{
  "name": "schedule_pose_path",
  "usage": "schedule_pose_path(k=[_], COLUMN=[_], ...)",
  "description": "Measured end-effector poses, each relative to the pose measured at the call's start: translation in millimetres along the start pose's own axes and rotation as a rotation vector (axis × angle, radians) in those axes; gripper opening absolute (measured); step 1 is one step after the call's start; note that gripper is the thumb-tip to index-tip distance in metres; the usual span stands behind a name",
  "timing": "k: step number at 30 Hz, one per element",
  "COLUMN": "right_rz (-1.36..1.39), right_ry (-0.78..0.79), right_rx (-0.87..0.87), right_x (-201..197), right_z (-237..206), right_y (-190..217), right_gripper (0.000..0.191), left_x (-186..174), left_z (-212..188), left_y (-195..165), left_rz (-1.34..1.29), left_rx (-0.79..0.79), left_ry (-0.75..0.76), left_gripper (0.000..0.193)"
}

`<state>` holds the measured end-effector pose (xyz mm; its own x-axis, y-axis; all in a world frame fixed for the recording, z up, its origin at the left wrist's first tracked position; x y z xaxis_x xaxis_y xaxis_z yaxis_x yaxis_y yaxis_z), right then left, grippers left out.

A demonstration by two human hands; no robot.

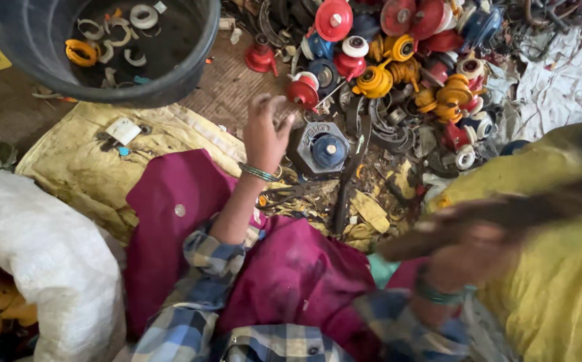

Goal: The person sits on the floor and uses a hammer and a metal jig to repeatedly strike and shape a small blue metal part. The person adjusts the part's position in the jig multiple times and continues hammering until the end of the clip.

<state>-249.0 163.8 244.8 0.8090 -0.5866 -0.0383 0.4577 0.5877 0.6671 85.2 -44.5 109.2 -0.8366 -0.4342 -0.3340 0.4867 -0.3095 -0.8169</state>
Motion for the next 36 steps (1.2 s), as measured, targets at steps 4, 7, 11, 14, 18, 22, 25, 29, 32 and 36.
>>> schedule_pose_path(k=[4,7,11,14,18,22,25,29,32,36], right_rz=[0.551,-0.230,-0.661,-0.648,-0.728,-0.520,-0.316,-0.009,-0.048,-0.158], right_ry=[0.304,0.035,0.579,0.573,0.569,0.339,0.109,-0.033,-0.163,-0.081], right_rx=[0.105,0.046,0.547,0.725,0.460,0.633,0.580,0.382,0.607,0.933], right_x=[13.1,47.9,117.2,127.1,127.7,100.0,72.7,50.4,33.4,12.7], right_z=[49.3,-9.9,-115.9,-130.3,-95.2,-54.5,-10.1,17.5,-10.9,-107.3], right_y=[20.1,-27.0,-131.5,-142.2,-110.3,-48.7,-7.4,22.0,-1.1,-63.9], right_gripper=[0.049,0.047,0.048,0.045,0.035,0.030,0.025,0.027,0.019,0.019], left_x=[0.1,2.4,-3.6,-6.1,-7.9,-1.3,10.8,23.4,34.1,47.4], left_z=[-1.8,-4.8,1.1,10.6,7.5,0.3,-3.1,-11.8,-26.2,-51.4], left_y=[-5.8,1.6,-8.0,-3.6,12.3,19.6,21.3,14.6,9.7,-1.0], left_rz=[-0.019,-0.114,-0.067,-0.021,-0.054,-0.073,-0.109,-0.104,-0.075,-0.010], left_rx=[0.007,-0.233,-0.031,-0.001,-0.016,0.038,-0.047,-0.053,-0.082,0.017], left_ry=[-0.009,0.129,-0.035,-0.104,-0.120,-0.163,-0.093,0.020,0.165,0.358], left_gripper=[0.040,0.038,0.040,0.042,0.040,0.041,0.038,0.031,0.029,0.030])
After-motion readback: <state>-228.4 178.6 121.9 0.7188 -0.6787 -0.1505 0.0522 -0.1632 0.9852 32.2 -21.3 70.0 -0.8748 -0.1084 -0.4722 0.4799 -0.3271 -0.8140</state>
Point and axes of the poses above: each hand's wrist, its own z-axis towards the middle knuckle, its own x-axis out of the palm, y = z × x, the point moved 4 cm from there along z, towards the middle knuckle, and after that the axes turned 5 degrees about -y, right-handed, at the moved point
